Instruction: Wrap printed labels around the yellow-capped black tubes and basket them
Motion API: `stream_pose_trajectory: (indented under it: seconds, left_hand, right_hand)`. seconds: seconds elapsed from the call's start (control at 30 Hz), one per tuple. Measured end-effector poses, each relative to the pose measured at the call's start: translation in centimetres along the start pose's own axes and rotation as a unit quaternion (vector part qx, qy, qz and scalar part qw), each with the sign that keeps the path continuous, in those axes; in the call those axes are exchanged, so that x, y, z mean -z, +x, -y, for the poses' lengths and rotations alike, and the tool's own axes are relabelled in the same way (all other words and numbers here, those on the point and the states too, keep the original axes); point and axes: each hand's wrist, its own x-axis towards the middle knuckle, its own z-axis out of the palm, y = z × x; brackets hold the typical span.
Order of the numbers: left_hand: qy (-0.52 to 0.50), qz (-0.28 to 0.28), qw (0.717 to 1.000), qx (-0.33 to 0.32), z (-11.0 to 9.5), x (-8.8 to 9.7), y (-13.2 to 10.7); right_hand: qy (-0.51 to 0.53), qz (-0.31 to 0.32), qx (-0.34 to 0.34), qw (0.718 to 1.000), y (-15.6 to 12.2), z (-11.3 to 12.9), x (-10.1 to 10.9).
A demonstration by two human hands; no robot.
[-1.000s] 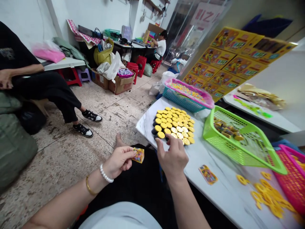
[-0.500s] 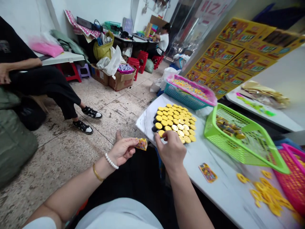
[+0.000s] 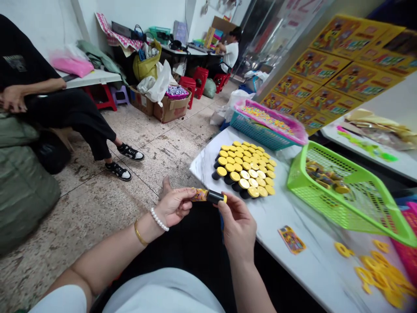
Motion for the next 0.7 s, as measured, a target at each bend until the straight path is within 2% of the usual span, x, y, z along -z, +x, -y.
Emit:
stream_pose_trajectory:
  seconds: [0.17,0.3,0.47,0.57,0.7]
  left_hand:
    - [0.002,-0.002,1.000,-0.003,0.3,0.1,0.2]
    - [0.007,0.001,1.000,-0.003,0.4,0.1,0.2]
    - [0.034,-0.011,0.999,-0.036,0.5,0.2,-0.2]
    - [0.085,0.010,0.994,-0.074,0.6,-0.1,-1.0]
    - [0.158,0.026,0.973,-0.164,0.1,-1.5,-2.4]
  right_hand:
    - [-0.034,0.026,0.035,0.998,-1.3,0.4,-0.1]
    - [-0.031,0.038,0.037,0.998,-1.8,0.4,-0.3]
    - [0.003,0.078,0.016,0.997,-1.6,0.3,-0.3]
    - [0.005,0.074,0.042,0.996,-1.7,0.8,0.4]
    - [0.022,0.036,0.088,0.995,-2.4,2.0,1.9]
